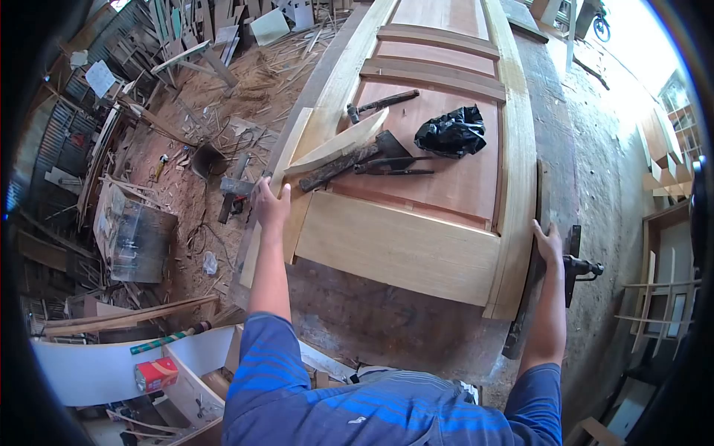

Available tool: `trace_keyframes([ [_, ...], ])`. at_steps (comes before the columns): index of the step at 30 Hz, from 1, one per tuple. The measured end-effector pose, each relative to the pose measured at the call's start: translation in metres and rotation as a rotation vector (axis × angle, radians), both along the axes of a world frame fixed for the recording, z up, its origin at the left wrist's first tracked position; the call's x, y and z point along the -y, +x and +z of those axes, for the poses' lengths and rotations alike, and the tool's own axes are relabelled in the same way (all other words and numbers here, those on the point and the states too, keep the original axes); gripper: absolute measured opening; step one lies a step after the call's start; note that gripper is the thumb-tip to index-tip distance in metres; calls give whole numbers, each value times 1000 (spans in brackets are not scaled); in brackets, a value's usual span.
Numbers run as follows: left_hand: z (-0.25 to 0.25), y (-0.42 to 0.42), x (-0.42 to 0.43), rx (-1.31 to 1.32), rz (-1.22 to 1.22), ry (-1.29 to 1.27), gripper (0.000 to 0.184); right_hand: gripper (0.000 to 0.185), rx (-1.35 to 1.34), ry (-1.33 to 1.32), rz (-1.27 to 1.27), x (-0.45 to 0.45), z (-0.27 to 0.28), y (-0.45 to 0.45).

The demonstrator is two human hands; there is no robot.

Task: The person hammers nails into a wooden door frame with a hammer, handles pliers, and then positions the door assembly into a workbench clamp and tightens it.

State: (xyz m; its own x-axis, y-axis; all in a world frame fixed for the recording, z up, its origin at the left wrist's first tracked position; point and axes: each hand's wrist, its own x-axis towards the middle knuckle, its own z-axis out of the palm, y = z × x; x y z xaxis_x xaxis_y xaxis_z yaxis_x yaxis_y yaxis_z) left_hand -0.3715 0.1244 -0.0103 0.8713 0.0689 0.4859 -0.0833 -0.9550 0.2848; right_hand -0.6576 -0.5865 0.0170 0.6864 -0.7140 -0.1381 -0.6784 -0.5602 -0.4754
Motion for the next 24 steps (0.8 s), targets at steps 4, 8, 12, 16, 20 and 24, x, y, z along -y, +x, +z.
trace_keyframes([
  [4, -5, 45, -6, -268, 131, 77, 97, 114, -105, 50, -96, 7, -21, 15],
  [8, 18, 47, 4, -475, 196, 58, 112, 115, -128, 125, -42, 0, -3, 16],
  [12, -2, 56, -10, -476, 174, 125, 108, 120, -191, 45, -84, 10, -20, 10],
  [16, 1, 49, -12, -446, 147, 130, 103, 125, -207, 60, -106, 0, -9, 13],
  [20, 4, 48, -16, -427, 68, 74, 99, 129, -223, 55, -68, 15, -29, 1],
  [24, -2, 51, -25, -410, 17, 38, 95, 121, -166, 83, -97, 2, -18, 1],
])
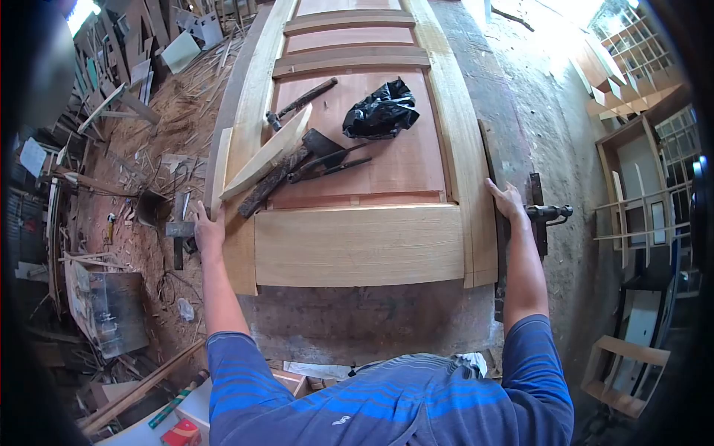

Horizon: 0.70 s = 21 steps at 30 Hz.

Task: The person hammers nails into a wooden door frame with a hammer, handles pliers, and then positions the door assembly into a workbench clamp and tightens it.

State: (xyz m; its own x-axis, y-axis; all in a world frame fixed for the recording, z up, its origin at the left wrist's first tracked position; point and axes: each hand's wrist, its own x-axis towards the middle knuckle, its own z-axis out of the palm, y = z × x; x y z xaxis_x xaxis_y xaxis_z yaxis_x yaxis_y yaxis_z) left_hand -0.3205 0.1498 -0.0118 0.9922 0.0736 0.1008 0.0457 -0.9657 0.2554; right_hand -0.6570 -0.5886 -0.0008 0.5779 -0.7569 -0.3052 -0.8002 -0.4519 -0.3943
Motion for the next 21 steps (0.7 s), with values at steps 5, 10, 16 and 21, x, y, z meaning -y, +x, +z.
trace_keyframes([
  [5, 1, -7, -9, -24, -46, -68, 92, 117, -26, -19, 5, -14, 15, 1],
  [10, -5, -26, -26, -39, -12, -36, 94, 125, -59, 36, -26, -18, 19, -2],
  [16, 0, -47, -29, -82, 17, -49, 89, 124, -75, 77, -45, -38, 44, -15],
  [21, 10, -53, -24, -95, 39, -22, 86, 123, -55, 43, -85, -27, 17, -25],
])
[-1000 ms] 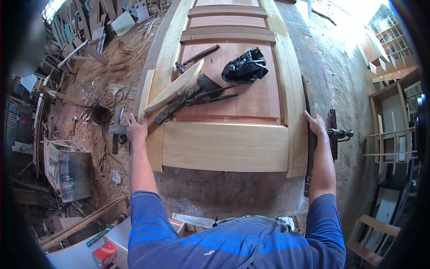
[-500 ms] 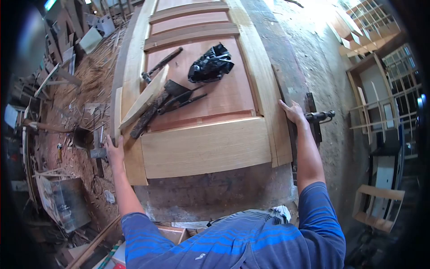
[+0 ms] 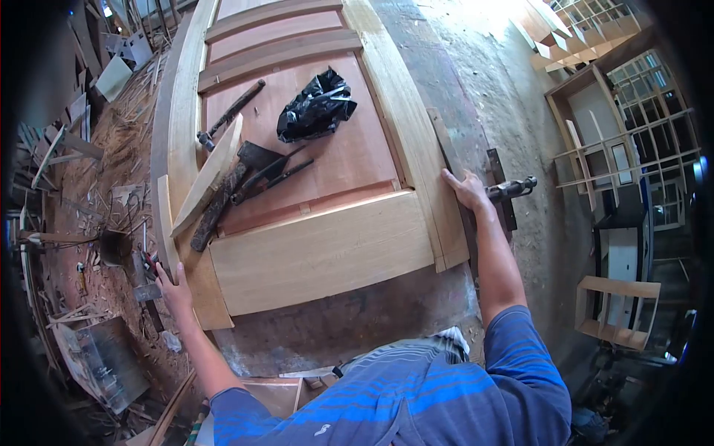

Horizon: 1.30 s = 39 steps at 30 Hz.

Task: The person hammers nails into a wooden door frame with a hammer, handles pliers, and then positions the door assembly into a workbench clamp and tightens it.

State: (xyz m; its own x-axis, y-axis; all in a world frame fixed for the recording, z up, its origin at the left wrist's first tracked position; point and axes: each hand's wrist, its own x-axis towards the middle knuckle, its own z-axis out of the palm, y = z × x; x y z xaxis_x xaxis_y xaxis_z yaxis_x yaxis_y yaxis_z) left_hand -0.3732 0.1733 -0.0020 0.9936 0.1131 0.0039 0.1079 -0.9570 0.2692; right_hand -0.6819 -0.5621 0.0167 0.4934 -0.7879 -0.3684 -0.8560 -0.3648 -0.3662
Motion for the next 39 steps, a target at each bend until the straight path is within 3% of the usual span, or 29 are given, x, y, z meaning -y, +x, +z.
trace_keyframes([
  [2, 3, 0, 10, -10, 45, 29, 86, 123, 41, 7, 36, 9, -17, -9],
  [6, 1, -2, 2, -25, 36, 46, 89, 112, 3, -101, 5, -12, 7, -7],
  [10, -16, 0, -14, 1, 13, 106, 89, 115, 107, -81, 30, -14, 5, -21],
  [15, 4, -69, 13, 43, 47, 182, 88, 104, 242, -205, 164, -19, 6, -67],
  [17, -17, -112, 21, 249, -51, 102, 83, 89, 347, -286, 185, -21, 1, -99],
  [19, 16, -178, 70, 237, -43, -96, 75, 76, 456, -272, 130, -12, 13, -139],
  [20, -1, -202, 78, 377, -53, -109, 67, 70, 507, -261, 103, -2, 20, -159],
  [21, -13, -225, 91, 429, -37, -323, 60, 67, 588, -193, -14, 9, 28, -175],
  [22, -8, -254, 114, 487, -8, -243, 55, 63, 664, -119, -130, 22, 31, -192],
  [24, -34, -295, 151, 439, 219, -496, 53, 73, 606, -268, -268, 84, 0, -232],
  [26, -36, -323, 195, 256, 450, -799, 55, 77, 622, -187, -470, 132, -4, -256],
  [27, -11, -323, 208, -38, 436, -763, 59, 80, 577, -221, -496, 159, -9, -268],
  [29, -15, -331, 245, -61, 551, -924, 70, 83, 537, -233, -541, 202, -13, -273],
  [32, -45, -313, 269, -92, 486, -1318, 77, 83, 527, -178, -579, 240, -19, -271],
  [35, -44, -294, 302, -5, 684, -1215, 77, 71, 548, -39, -503, 274, -42, -263],
  [39, -42, -288, 314, 83, 660, -1251, 69, 48, 732, 343, -482, 268, -68, -225],
])
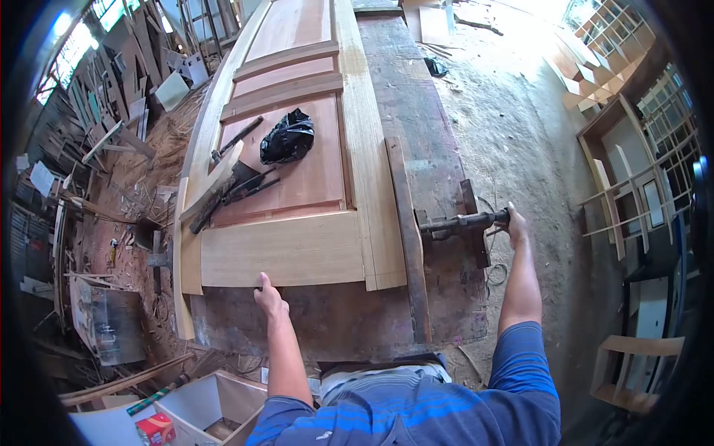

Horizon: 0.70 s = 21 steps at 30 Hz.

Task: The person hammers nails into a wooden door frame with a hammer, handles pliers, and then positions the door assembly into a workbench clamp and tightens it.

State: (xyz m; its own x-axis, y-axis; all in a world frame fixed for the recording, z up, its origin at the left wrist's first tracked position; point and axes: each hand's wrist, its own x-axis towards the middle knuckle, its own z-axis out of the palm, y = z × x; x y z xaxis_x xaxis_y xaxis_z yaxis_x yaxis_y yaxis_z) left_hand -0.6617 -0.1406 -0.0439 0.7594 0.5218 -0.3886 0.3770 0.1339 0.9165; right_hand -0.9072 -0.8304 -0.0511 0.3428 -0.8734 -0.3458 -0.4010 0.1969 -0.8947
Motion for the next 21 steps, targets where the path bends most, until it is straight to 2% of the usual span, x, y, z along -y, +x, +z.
trace_keyframes([
  [1, -3, 2, -4, 10, 0, -10, 66, 45, 64, 59, -30, -4, -10, 0],
  [3, -7, -1, -5, 3, -5, -14, 61, 43, -32, -41, -111, -12, -9, 4],
  [5, 0, 0, -4, 3, 14, 2, 56, 44, -105, -110, -87, 4, -35, -4],
  [6, -5, 2, -8, 15, 7, -35, 56, 43, -76, -65, -92, -16, -10, -5],
  [9, -26, 8, -20, 43, -26, -63, 52, 40, -232, -157, -92, -38, 3, -25],
  [10, -13, 5, -11, 25, 16, 48, 52, 43, -107, -402, -64, 4, -81, -45],
  [11, -13, -2, -16, -7, 2, 54, 53, 43, -111, -355, -32, -4, -75, -59],
  [13, -17, 8, -20, -19, -23, 36, 55, 44, -66, -289, 23, -29, -19, -43],
  [14, -15, 7, -16, 18, -11, -78, 56, 44, -139, -183, 4, -45, 15, -37],
  [17, -25, 12, -22, -2, 45, -14, 55, 43, -89, -174, 45, -39, 7, -39],
  [18, -29, 11, -24, 69, 31, -10, 51, 44, -59, -161, 72, -38, 4, -41],
  [21, -30, 14, -29, 83, -24, -200, 51, 43, -194, -307, 21, -28, -20, -34],
])
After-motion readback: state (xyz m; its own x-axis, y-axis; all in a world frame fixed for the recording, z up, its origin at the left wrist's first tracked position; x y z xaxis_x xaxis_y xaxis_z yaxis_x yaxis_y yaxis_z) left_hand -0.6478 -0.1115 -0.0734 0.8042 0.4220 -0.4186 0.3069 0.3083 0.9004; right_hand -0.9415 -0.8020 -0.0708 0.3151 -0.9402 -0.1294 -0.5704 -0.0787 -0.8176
